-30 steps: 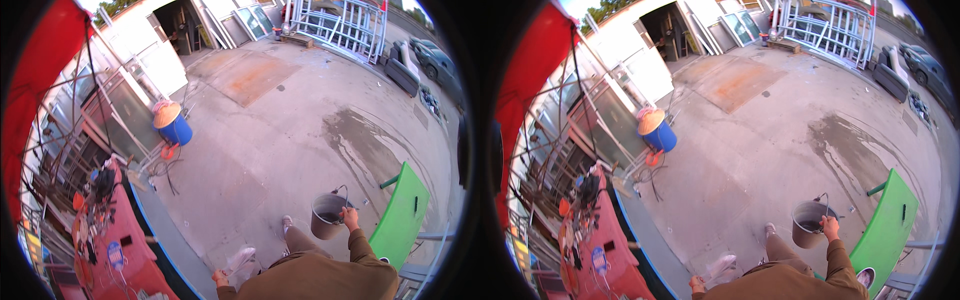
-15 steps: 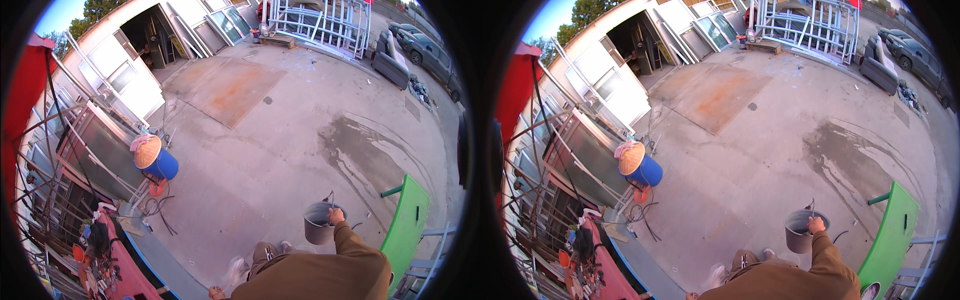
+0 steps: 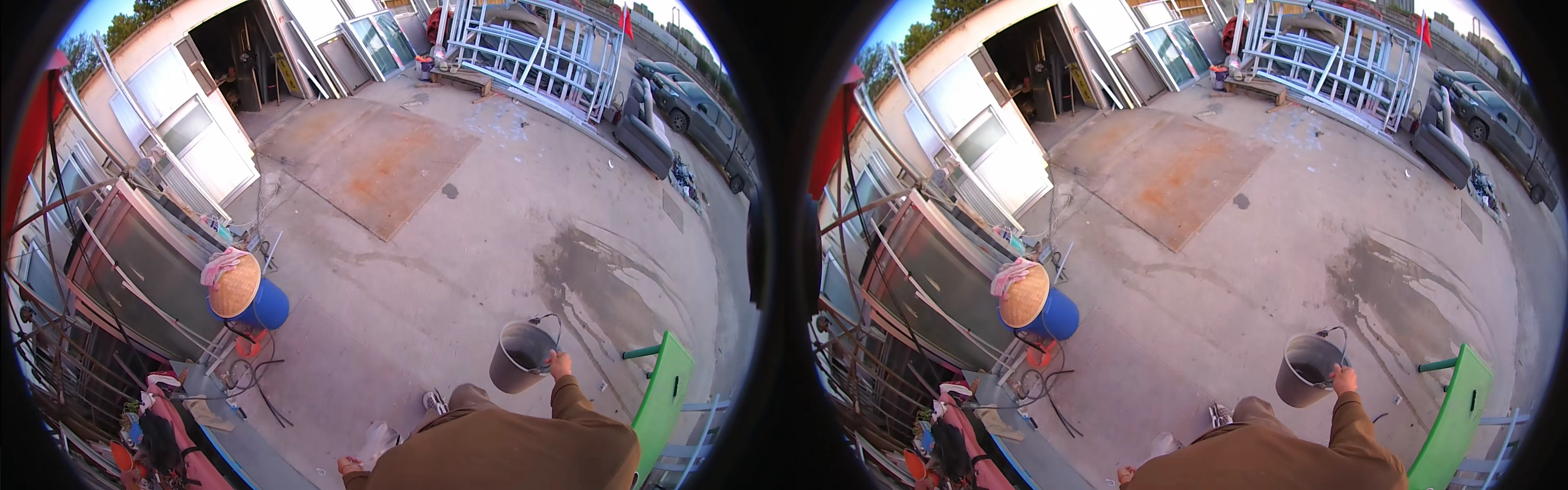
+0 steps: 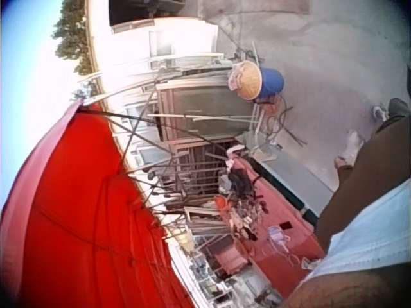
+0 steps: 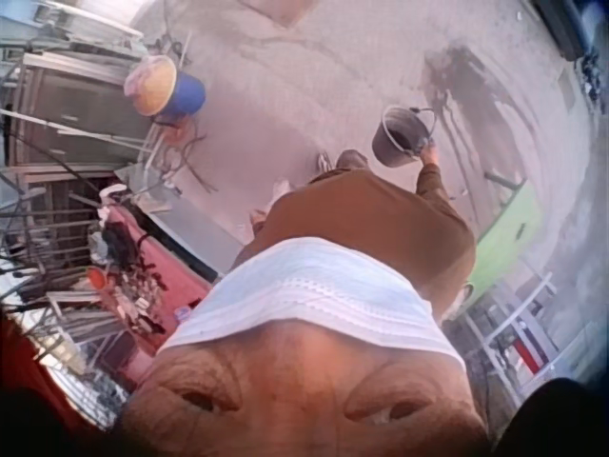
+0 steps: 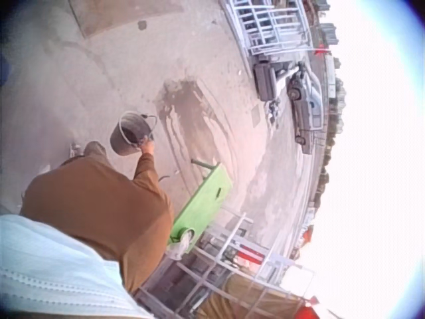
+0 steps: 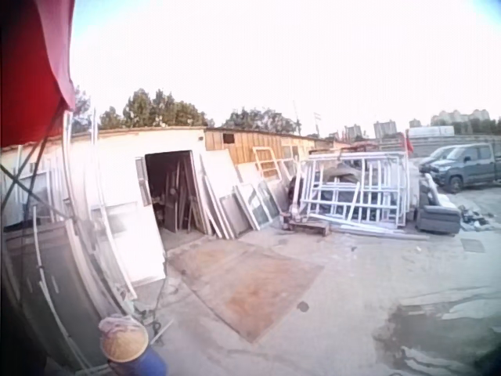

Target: The person picks individual fish from a metal bowl and places them into a plastic bag held open with the other hand. After filling the bag, the person carries the bag and an empty bucket through a cluttered workshop area into a dimly lit room and sets them down.

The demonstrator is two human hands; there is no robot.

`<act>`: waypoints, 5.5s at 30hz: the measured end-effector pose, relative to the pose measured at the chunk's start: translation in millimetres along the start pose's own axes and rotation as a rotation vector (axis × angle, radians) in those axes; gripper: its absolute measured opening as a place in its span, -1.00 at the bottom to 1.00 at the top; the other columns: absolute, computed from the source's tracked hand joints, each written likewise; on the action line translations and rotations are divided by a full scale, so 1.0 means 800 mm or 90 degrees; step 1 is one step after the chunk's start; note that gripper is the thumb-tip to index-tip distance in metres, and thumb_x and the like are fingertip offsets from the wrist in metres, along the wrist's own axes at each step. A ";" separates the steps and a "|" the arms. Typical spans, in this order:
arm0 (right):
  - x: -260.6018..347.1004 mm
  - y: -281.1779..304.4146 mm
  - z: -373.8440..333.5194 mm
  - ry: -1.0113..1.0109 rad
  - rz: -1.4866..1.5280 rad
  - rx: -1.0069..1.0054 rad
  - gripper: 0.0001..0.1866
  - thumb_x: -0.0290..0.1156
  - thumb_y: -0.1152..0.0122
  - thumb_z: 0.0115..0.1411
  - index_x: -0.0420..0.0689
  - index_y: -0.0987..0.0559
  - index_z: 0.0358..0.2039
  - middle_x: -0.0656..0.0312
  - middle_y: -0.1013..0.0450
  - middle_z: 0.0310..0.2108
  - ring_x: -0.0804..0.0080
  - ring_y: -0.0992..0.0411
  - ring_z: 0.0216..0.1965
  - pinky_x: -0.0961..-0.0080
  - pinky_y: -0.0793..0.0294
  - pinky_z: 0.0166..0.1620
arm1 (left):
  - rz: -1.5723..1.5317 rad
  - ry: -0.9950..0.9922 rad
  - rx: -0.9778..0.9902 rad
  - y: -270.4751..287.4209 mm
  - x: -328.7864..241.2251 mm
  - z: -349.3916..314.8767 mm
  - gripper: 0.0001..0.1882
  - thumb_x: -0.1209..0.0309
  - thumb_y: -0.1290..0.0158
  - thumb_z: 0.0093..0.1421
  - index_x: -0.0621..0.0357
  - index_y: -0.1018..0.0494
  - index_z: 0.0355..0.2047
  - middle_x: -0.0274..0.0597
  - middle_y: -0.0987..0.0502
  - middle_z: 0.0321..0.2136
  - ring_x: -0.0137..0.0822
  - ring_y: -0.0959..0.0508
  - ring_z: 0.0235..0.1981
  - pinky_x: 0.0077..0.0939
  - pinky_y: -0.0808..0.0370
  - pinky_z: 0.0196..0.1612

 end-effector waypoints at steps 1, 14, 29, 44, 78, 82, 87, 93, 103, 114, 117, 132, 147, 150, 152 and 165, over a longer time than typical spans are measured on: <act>0.015 -0.005 0.007 0.004 0.006 0.003 -0.55 -0.11 -0.12 0.33 -0.21 -0.65 -0.52 0.10 -0.62 -0.49 0.13 -0.60 -0.33 0.17 -0.52 -0.15 | 0.004 -0.009 0.008 -0.030 -0.022 -0.004 -0.82 0.39 0.15 0.07 0.09 -0.23 -0.65 -0.20 -0.30 -0.70 -0.20 -0.27 -0.71 -0.22 -0.31 -0.62; 0.214 -0.169 0.191 -0.088 -0.084 0.022 -0.54 -0.13 -0.11 0.33 -0.26 -0.67 -0.51 0.01 -0.63 -0.47 -0.03 -0.61 -0.24 0.15 -0.52 -0.05 | 0.038 -0.067 0.114 -0.350 -0.241 -0.052 -0.78 0.36 0.08 0.06 0.04 -0.21 -0.69 -0.22 -0.31 -0.67 -0.22 -0.30 -0.64 -0.31 -0.30 -0.53; 0.592 -0.304 0.444 0.053 0.047 0.121 -0.46 -0.13 0.02 0.39 -0.26 -0.72 -0.53 0.16 -0.47 -0.71 0.33 -0.40 -0.61 0.28 -0.40 -0.43 | -0.124 -0.073 -0.079 -0.688 -0.430 -0.115 -0.94 0.50 -0.05 0.05 0.22 -0.43 -0.44 -0.17 -0.41 -0.61 -0.31 -0.38 -0.66 -0.31 -0.32 -0.63; 0.921 -0.381 0.649 0.132 -0.221 0.131 -0.44 -0.11 0.06 0.36 -0.18 -0.75 -0.55 -0.01 -0.61 -0.54 0.07 -0.59 -0.42 0.12 -0.53 -0.21 | -0.127 -0.035 -0.020 -1.097 -0.629 -0.125 -0.93 0.48 -0.04 0.13 0.24 -0.44 -0.42 -0.15 -0.42 -0.62 -0.28 -0.37 -0.69 -0.31 -0.35 -0.63; 1.868 -0.868 1.074 0.283 -0.285 0.244 -0.38 0.03 0.13 0.39 -0.18 -0.76 -0.40 -0.09 -0.62 -0.44 -0.02 -0.58 -0.33 0.07 -0.52 -0.18 | -0.328 -0.102 -0.098 -1.666 -1.133 -0.082 -0.78 0.54 -0.21 0.08 0.33 -0.48 -0.26 -0.05 -0.50 -0.34 -0.20 -0.54 -0.50 -0.36 -0.45 -0.61; 1.962 -0.973 1.094 0.410 -0.452 0.317 -0.40 -0.02 0.14 0.36 -0.16 -0.77 -0.44 -0.11 -0.63 -0.40 -0.07 -0.59 -0.29 0.06 -0.52 -0.08 | -0.338 -0.125 -0.077 -1.694 -1.188 -0.084 -0.82 0.53 -0.19 0.11 0.33 -0.52 -0.27 -0.08 -0.52 -0.35 -0.25 -0.52 -0.52 -0.37 -0.43 -0.60; 2.064 -1.089 1.105 0.256 -0.394 0.419 -0.43 -0.07 0.14 0.31 -0.15 -0.76 -0.50 -0.11 -0.62 -0.45 -0.05 -0.60 -0.26 0.09 -0.52 -0.01 | -0.252 -0.125 -0.058 -1.714 -1.295 -0.132 -0.79 0.45 -0.16 0.17 0.30 -0.56 -0.20 -0.12 -0.54 -0.33 -0.30 -0.51 -0.49 -0.43 -0.40 -0.58; 2.182 -1.156 1.106 0.782 -0.777 0.272 -0.52 0.07 -0.03 0.33 -0.10 -0.67 -0.29 0.17 -0.63 -0.42 0.22 -0.58 -0.45 0.19 -0.54 -0.41 | -0.289 -0.204 0.001 -1.758 -1.371 -0.057 -0.75 0.38 -0.14 0.20 0.25 -0.59 -0.15 -0.14 -0.60 -0.20 -0.28 -0.54 -0.27 -0.37 -0.50 -0.28; 2.361 -1.137 0.928 0.249 -0.243 0.203 -0.50 0.12 -0.04 0.30 0.01 -0.72 -0.45 0.04 -0.63 -0.34 -0.01 -0.58 -0.14 0.08 -0.47 -0.07 | -0.225 0.005 0.030 -1.860 -1.501 0.073 -0.85 0.39 -0.15 0.21 0.09 -0.47 -0.23 -0.35 -0.37 -0.49 -0.41 -0.40 -0.51 -0.50 -0.31 -0.52; 2.345 -1.167 0.916 0.017 -0.187 0.206 -0.61 0.04 -0.09 0.32 0.02 -0.71 -0.30 0.12 -0.63 -0.20 0.10 -0.57 -0.02 -0.15 -0.32 0.10 | -0.023 -0.069 0.183 -2.007 -1.636 0.128 -0.69 0.31 -0.13 0.24 0.23 -0.36 -0.12 -0.26 -0.38 -0.40 -0.44 -0.39 -0.47 -0.54 -0.40 -0.41; 2.336 -1.168 0.930 -0.041 -0.183 0.220 -0.61 0.00 -0.10 0.33 -0.01 -0.71 -0.16 0.09 -0.61 -0.06 0.03 -0.54 0.05 -0.24 -0.28 0.14 | 0.064 -0.013 0.169 -2.090 -1.691 0.153 -0.77 0.17 -0.05 0.26 0.01 -0.34 -0.36 -0.26 -0.36 -0.54 -0.35 -0.36 -0.58 -0.35 -0.38 -0.48; 2.237 -1.068 0.982 -0.281 -0.060 0.031 -0.59 0.04 -0.12 0.30 -0.02 -0.73 -0.33 0.14 -0.66 -0.28 0.10 -0.59 -0.07 -0.10 -0.37 0.08 | 0.370 -0.455 0.561 -2.542 -1.741 0.018 -0.78 0.56 -0.05 0.13 0.17 -0.28 -0.23 -0.26 -0.36 -0.41 -0.30 -0.43 -0.41 -0.32 -0.45 -0.30; 2.272 -1.017 1.033 -0.449 0.089 -0.151 -0.57 -0.09 -0.16 0.32 -0.15 -0.70 -0.53 0.09 -0.64 -0.43 0.12 -0.61 -0.23 0.14 -0.49 -0.06 | 0.303 -0.061 0.376 -3.008 -1.700 -0.083 -0.94 0.46 0.02 0.04 0.10 -0.31 -0.50 -0.26 -0.40 -0.57 -0.40 -0.33 -0.65 -0.28 -0.42 -0.35; 2.260 -1.033 1.070 -0.466 0.087 -0.171 -0.60 -0.15 -0.20 0.31 -0.19 -0.69 -0.53 0.06 -0.63 -0.48 0.11 -0.61 -0.29 0.18 -0.52 -0.10 | 0.278 -0.021 0.384 -3.082 -1.702 -0.108 -0.93 0.51 0.05 -0.03 0.09 -0.27 -0.56 -0.21 -0.35 -0.63 -0.30 -0.33 -0.65 -0.29 -0.40 -0.46; 2.251 -1.044 1.099 -0.454 0.076 -0.174 -0.58 -0.15 -0.20 0.30 -0.21 -0.69 -0.56 0.08 -0.63 -0.49 0.13 -0.62 -0.32 0.20 -0.55 -0.14 | 0.303 -0.032 0.385 -3.126 -1.694 -0.128 -0.96 0.52 0.06 -0.01 0.13 -0.30 -0.51 -0.20 -0.42 -0.58 -0.31 -0.35 -0.64 -0.29 -0.42 -0.42; 2.333 -1.009 1.357 -0.395 0.119 -0.181 -0.59 -0.16 -0.18 0.31 -0.25 -0.70 -0.48 0.01 -0.61 -0.53 0.07 -0.61 -0.34 0.19 -0.55 -0.17 | 0.371 0.060 0.494 -3.394 -1.664 -0.324 -0.81 0.51 -0.01 0.12 0.20 -0.47 -0.23 -0.28 -0.63 -0.26 -0.42 -0.52 -0.48 -0.29 -0.42 -0.09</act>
Point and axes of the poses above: each hand's wrist, its own z-axis towards the middle knuckle, its own y-axis out of the back of the hand, x = y × z, the point moved 4 cm from there along z, towards the middle knuckle
